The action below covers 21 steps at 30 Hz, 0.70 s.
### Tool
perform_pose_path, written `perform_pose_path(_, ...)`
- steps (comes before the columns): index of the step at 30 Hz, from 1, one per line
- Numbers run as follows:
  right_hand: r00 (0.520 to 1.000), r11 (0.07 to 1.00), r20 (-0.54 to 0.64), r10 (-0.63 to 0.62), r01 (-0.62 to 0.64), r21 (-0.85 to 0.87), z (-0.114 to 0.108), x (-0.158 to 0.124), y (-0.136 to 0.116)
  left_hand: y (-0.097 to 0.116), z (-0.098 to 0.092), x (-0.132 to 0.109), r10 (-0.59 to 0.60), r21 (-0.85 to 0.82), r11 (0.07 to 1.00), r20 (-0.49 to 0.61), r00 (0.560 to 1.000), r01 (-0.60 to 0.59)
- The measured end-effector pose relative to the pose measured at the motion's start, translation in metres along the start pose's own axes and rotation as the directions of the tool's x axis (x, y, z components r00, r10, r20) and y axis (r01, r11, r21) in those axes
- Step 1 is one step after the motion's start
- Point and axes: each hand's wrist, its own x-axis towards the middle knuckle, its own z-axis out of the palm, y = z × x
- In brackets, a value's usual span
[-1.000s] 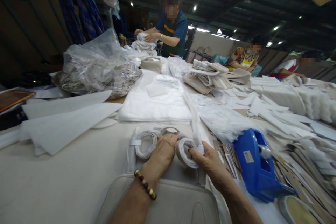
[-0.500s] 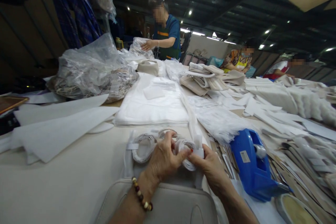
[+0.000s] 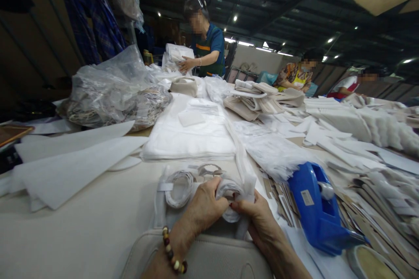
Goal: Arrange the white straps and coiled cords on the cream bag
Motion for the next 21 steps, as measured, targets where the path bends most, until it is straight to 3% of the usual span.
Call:
perform_pose_path(6, 1.0, 0.996, 0.0, -0.005, 0.005, -0.093, -0.001, -0.001, -0.002, 0.002, -0.001, 0.0, -0.035, -0.019, 0.999, -0.029, 0.999, 0.034)
perform_pose_path(12, 0.999, 0.999, -0.04, 0.003, -0.004, -0.038, -0.003, 0.002, 0.001, 0.006, 0.0, -0.002, -0.126, 0.041, 0.991, -0.106, 0.986, 0.131)
perform_pose_path(21, 1.0, 0.99, 0.008, -0.024, 0.025, -0.142, 0.007, -0.006, -0.007, -0.004, -0.003, -0.001, -0.126, -0.202, 0.971, 0.019, 0.992, 0.127)
